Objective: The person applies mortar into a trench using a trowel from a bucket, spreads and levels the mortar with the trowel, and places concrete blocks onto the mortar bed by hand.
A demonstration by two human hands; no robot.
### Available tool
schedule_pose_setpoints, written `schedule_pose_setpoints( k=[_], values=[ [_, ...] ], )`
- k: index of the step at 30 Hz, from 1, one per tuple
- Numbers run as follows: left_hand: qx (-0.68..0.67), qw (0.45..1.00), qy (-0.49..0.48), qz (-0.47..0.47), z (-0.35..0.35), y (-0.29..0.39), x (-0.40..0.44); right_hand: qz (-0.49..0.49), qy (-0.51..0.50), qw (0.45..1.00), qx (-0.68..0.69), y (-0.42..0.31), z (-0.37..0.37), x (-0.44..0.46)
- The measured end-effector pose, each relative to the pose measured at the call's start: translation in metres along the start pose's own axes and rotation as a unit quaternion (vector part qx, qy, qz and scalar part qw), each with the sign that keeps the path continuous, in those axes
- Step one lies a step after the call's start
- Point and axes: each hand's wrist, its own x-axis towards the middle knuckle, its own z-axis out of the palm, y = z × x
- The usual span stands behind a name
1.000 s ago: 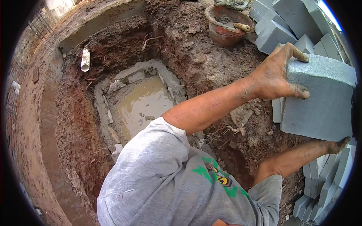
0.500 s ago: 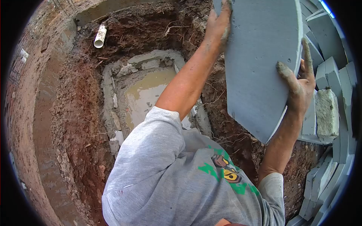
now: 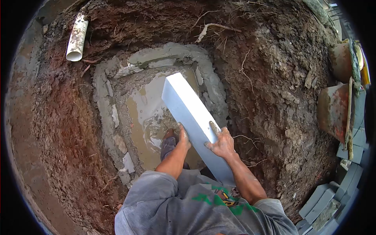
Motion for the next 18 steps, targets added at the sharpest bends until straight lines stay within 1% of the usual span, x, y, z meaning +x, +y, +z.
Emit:
schedule_pose_setpoints(
  k=[3, 5, 8, 9, 10, 12, 13, 14, 15, 16, 18],
  values=[
    [0.05, 0.995, 0.055, -0.066, -0.015, 0.024, 0.038, 0.014, -0.025, 1.0, 0.0, -0.005, 0.022, 0.048],
    [0.063, 0.991, 0.052, -0.103, -0.018, 0.032, 0.064, 0.04, -0.048, 0.998, 0.012, -0.007, 0.027, 0.066],
    [0.085, 0.987, 0.023, -0.135, -0.012, 0.037, 0.121, 0.038, 0.001, 0.999, 0.004, 0.005, 0.031, 0.096],
    [0.095, 0.985, 0.01, -0.141, -0.013, 0.031, 0.142, 0.067, -0.015, 0.998, 0.007, 0.006, 0.026, 0.107],
    [0.111, 0.989, 0.052, -0.085, -0.015, 0.008, 0.178, 0.043, 0.032, 0.998, 0.012, 0.017, 0.029, 0.118],
    [0.136, 0.988, -0.002, -0.078, 0.033, 0.042, 0.178, 0.043, 0.084, 0.995, -0.015, 0.029, 0.025, 0.143],
    [0.127, 0.989, -0.012, -0.078, 0.05, 0.051, 0.191, 0.056, 0.095, 0.994, -0.003, 0.032, 0.02, 0.155],
    [0.097, 0.992, -0.036, -0.066, 0.055, 0.045, 0.219, 0.047, 0.117, 0.992, -0.024, 0.038, 0.017, 0.168],
    [0.067, 0.994, -0.061, -0.056, 0.061, 0.039, 0.246, 0.06, 0.126, 0.99, -0.013, 0.044, 0.016, 0.181],
    [0.086, 0.994, -0.062, -0.019, 0.077, 0.046, 0.256, 0.071, 0.136, 0.988, -0.002, 0.05, 0.015, 0.195],
    [0.074, 0.993, -0.084, 0.035, 0.106, 0.058, 0.278, 0.063, 0.167, 0.984, 0.012, 0.061, 0.016, 0.223]
  ],
)
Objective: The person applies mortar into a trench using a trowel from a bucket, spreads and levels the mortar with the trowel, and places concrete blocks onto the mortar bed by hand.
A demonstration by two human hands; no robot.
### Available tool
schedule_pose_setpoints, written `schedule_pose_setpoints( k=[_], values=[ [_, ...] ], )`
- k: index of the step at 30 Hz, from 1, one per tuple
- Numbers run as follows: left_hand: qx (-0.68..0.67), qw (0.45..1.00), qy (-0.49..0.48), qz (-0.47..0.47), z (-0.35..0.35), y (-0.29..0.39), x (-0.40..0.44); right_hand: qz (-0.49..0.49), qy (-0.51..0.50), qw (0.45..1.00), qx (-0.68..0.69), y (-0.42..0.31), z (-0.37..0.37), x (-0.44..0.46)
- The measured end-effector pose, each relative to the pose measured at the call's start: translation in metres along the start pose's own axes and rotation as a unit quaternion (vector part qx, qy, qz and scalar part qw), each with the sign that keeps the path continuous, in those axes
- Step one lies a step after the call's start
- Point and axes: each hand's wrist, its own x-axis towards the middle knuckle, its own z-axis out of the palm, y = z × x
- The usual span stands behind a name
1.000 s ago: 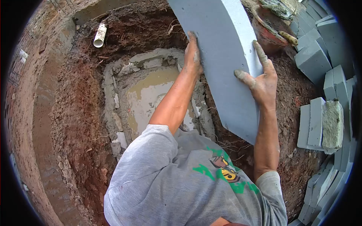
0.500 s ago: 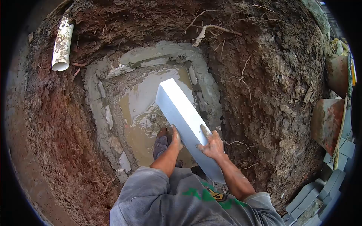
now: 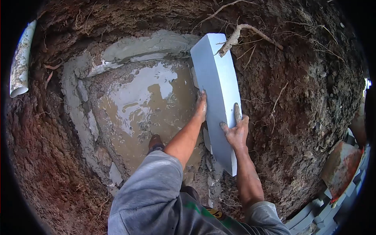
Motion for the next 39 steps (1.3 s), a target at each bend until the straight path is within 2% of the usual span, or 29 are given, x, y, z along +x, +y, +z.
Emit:
schedule_pose_setpoints(
  k=[3, 6, 9, 12, 15, 21, 24, 27, 31, 34, 37, 39],
  values=[
    [0.03, 1.0, 0.007, 0.001, 0.011, 0.01, 0.05, 0.011, 0.032, 0.999, -0.011, 0.002, 0.019, 0.04],
    [0.109, 0.993, 0.018, 0.05, 0.015, 0.015, 0.077, 0.003, 0.053, 0.998, -0.045, 0.005, 0.033, 0.062],
    [0.144, 0.987, 0.064, 0.019, 0.021, 0.02, 0.099, 0.011, 0.06, 0.997, -0.043, 0.007, 0.043, 0.083],
    [0.234, 0.966, 0.098, 0.043, 0.027, 0.031, 0.098, -0.002, 0.052, 0.998, -0.036, 0.016, 0.055, 0.095],
    [0.301, 0.94, 0.121, 0.107, 0.02, 0.004, 0.125, 0.017, 0.037, 0.999, -0.023, 0.035, 0.068, 0.098],
    [0.326, 0.923, 0.152, 0.139, 0.019, -0.017, 0.148, -0.005, 0.064, 0.997, -0.036, 0.045, 0.079, 0.104],
    [0.352, 0.915, 0.161, 0.117, 0.022, -0.012, 0.145, -0.006, 0.041, 0.998, -0.044, 0.043, 0.074, 0.106],
    [0.376, 0.909, 0.145, 0.109, 0.014, -0.009, 0.153, -0.01, 0.052, 0.996, -0.068, 0.043, 0.08, 0.118],
    [0.392, 0.916, 0.072, 0.043, 0.004, 0.014, 0.137, -0.003, -0.004, 0.995, -0.096, 0.042, 0.07, 0.112],
    [0.314, 0.946, 0.048, 0.062, 0.001, 0.015, 0.123, -0.028, 0.014, 0.995, -0.098, 0.046, 0.065, 0.099],
    [0.303, 0.953, -0.004, 0.027, 0.016, 0.031, 0.078, 0.025, -0.009, 0.994, -0.108, 0.049, 0.049, 0.042],
    [0.334, 0.94, -0.017, 0.065, 0.024, 0.019, 0.071, 0.088, -0.039, 0.987, -0.128, 0.056, 0.043, 0.001]
  ],
)
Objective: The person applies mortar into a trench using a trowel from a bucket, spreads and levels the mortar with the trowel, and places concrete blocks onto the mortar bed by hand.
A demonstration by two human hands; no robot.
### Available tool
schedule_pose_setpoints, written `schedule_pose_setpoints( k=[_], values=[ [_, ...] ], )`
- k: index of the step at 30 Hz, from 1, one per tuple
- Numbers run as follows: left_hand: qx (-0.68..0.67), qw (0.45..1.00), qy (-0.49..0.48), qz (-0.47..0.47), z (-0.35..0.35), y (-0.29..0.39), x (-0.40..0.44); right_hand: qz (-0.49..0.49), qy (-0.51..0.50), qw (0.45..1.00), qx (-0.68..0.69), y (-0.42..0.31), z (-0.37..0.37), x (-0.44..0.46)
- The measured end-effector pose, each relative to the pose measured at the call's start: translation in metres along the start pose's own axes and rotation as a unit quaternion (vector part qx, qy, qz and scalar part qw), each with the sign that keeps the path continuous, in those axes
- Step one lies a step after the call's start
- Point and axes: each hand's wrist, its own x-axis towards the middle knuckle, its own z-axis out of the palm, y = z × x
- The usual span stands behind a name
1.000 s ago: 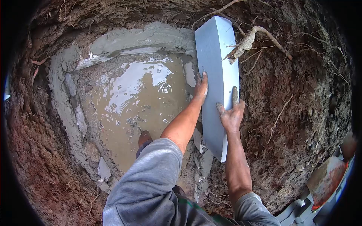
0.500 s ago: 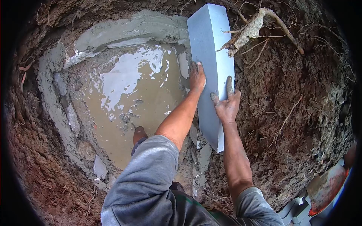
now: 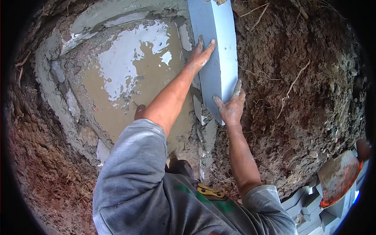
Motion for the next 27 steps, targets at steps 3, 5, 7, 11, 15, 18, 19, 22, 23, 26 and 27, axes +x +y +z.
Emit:
schedule_pose_setpoints(
  k=[3, 5, 7, 11, 15, 18, 19, 22, 23, 26, 27],
  values=[
    [-0.031, 0.999, -0.026, 0.016, 0.009, 0.003, -0.006, 0.084, -0.132, 0.988, 0.01, 0.022, 0.006, -0.023],
    [-0.035, 0.999, -0.029, -0.001, 0.012, 0.006, -0.006, 0.043, -0.107, 0.993, 0.007, 0.029, 0.007, -0.021],
    [-0.001, 0.999, -0.032, -0.008, 0.015, 0.013, -0.006, 0.028, -0.116, 0.993, -0.011, 0.028, 0.003, -0.019],
    [0.022, 0.999, -0.005, 0.031, 0.022, 0.018, -0.002, 0.009, -0.102, 0.995, -0.014, 0.034, 0.008, -0.02],
    [-0.018, 1.0, -0.002, 0.019, 0.024, 0.028, -0.01, -0.014, -0.083, 0.996, -0.019, 0.047, 0.015, -0.02],
    [-0.005, 0.999, 0.033, 0.043, 0.024, 0.025, -0.008, 0.011, -0.09, 0.996, -0.002, 0.037, 0.009, -0.019],
    [0.001, 0.997, 0.046, 0.059, 0.026, 0.016, -0.001, 0.029, -0.097, 0.995, 0.007, 0.033, 0.005, -0.017],
    [-0.065, 0.998, -0.003, 0.013, 0.024, 0.014, -0.004, 0.022, -0.097, 0.995, -0.019, 0.052, 0.024, -0.025],
    [-0.078, 0.997, -0.021, 0.0, 0.021, 0.024, -0.007, 0.014, -0.09, 0.995, -0.033, 0.055, 0.032, -0.023],
    [-0.048, 0.996, 0.054, 0.048, 0.028, 0.014, -0.001, 0.034, -0.094, 0.995, -0.008, 0.036, 0.014, -0.018],
    [-0.044, 0.997, 0.059, 0.028, 0.03, 0.018, -0.008, 0.045, -0.113, 0.993, 0.001, 0.033, 0.007, -0.018]
  ],
)
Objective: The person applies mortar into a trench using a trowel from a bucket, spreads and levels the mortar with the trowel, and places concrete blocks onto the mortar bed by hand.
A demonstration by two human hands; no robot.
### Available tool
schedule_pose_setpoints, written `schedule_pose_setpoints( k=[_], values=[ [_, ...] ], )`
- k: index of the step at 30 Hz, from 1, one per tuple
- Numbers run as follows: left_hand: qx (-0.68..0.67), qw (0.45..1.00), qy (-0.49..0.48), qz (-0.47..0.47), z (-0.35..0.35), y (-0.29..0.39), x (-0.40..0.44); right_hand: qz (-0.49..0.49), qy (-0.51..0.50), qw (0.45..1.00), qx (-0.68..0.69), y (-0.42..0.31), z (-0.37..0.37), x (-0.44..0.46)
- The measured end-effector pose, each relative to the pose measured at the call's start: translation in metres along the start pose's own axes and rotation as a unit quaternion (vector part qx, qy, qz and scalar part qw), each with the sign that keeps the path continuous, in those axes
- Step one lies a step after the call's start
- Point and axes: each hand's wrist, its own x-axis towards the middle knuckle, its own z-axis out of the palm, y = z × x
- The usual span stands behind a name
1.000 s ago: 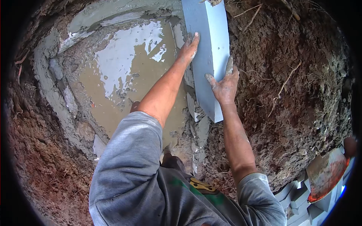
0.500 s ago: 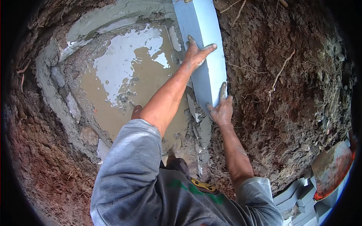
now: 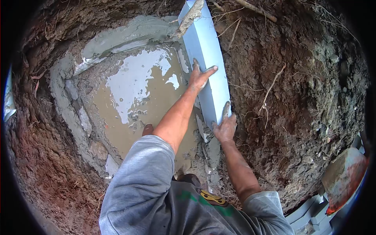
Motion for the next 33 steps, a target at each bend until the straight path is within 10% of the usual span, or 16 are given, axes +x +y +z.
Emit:
schedule_pose_setpoints(
  k=[33],
  values=[
    [-0.057, 0.998, -0.016, 0.008, 0.003, 0.001, 0.006, -0.001, -0.011, 0.999, -0.053, -0.002, 0.005, 0.022]
  ],
)
